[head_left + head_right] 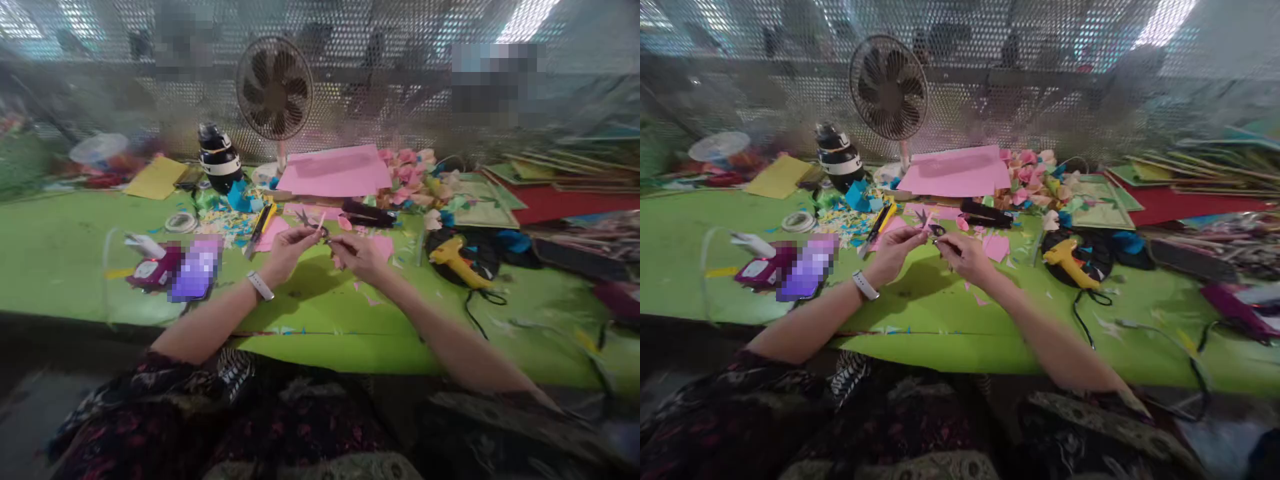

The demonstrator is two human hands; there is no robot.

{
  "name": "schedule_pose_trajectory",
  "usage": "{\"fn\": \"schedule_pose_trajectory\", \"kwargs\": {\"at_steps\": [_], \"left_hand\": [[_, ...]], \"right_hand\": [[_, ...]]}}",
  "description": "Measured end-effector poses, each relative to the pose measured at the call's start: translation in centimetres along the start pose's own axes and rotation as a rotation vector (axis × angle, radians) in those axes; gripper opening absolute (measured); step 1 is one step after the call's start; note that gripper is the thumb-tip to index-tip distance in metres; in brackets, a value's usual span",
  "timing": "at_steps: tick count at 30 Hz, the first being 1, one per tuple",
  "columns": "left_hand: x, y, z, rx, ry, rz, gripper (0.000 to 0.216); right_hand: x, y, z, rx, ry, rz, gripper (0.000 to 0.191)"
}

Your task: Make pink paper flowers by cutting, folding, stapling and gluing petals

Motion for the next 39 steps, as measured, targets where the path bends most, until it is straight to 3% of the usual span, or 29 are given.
{"fn": "schedule_pose_trajectory", "kwargs": {"at_steps": [4, 10, 17, 23, 28, 39], "left_hand": [[0.1, -0.1, 0.8, 0.047, 0.021, -0.012, 0.023], [0.4, -0.2, 1.3, 0.051, 0.088, 0.016, 0.025], [0.1, -0.1, 0.9, 0.031, 0.061, 0.013, 0.029], [0.0, -0.2, 1.3, 0.053, 0.080, 0.033, 0.030], [0.3, -0.2, 1.4, 0.064, 0.070, 0.006, 0.028], [0.1, -0.1, 1.2, 0.058, 0.057, 0.003, 0.026]], "right_hand": [[0.0, -0.2, -0.2, -0.029, -0.077, 0.081, 0.027], [-0.1, -0.1, 0.1, -0.062, -0.054, 0.073, 0.024], [0.8, -0.3, 0.8, 0.115, 0.097, -0.126, 0.033], [0.5, -0.4, 0.1, 0.052, 0.012, -0.007, 0.034], [0.8, -0.4, 0.6, 0.079, 0.109, -0.038, 0.031], [0.6, -0.2, 0.5, 0.037, 0.085, -0.050, 0.037]]}}
Point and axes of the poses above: each hand's wrist, its own y-axis towards the middle knuckle, its own x-axis out of the palm, z = x × y, the point moved 6 cm from there along y, towards the middle knuckle, and after that the axes turned 3 degrees about -y, right-handed, at the moved point
